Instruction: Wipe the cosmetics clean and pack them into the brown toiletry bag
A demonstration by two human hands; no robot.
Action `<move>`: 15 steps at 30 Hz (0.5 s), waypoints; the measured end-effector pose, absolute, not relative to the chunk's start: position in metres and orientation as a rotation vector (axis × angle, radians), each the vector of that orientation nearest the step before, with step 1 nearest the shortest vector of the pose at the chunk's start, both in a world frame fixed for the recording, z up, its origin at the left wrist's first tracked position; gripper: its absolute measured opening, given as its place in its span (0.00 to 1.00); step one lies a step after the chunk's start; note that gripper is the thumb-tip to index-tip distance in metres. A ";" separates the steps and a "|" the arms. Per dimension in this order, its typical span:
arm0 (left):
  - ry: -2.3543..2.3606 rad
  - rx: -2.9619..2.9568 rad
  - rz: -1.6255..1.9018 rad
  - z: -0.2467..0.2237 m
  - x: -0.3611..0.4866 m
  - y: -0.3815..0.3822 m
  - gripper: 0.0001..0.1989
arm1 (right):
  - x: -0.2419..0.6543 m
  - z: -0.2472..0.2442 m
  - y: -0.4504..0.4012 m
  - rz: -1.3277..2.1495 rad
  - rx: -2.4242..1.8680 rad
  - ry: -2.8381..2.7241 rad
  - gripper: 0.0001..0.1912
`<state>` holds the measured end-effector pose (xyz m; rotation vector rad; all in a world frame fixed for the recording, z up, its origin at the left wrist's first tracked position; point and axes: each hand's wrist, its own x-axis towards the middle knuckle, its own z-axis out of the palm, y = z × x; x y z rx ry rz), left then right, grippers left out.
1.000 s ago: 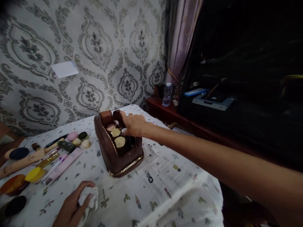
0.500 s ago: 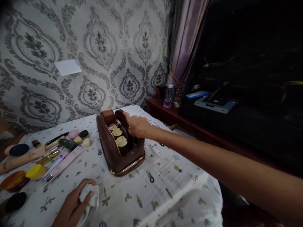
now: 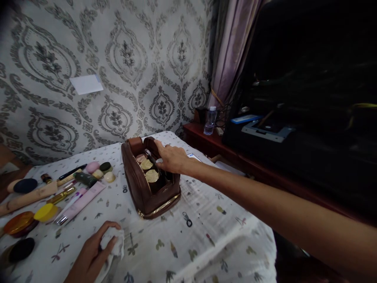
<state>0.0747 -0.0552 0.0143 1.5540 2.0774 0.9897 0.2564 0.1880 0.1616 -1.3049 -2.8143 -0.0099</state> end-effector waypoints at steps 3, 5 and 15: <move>2.093 1.542 0.969 0.012 0.075 -0.055 0.21 | 0.257 0.162 0.185 0.007 -1.307 -2.808 0.41; 2.097 1.534 0.959 0.010 0.075 -0.055 0.21 | 0.258 0.161 0.184 -0.032 -1.279 -2.790 0.41; 2.060 1.588 0.967 0.005 0.070 -0.056 0.20 | 0.233 0.144 0.192 -0.548 -0.041 -3.080 0.14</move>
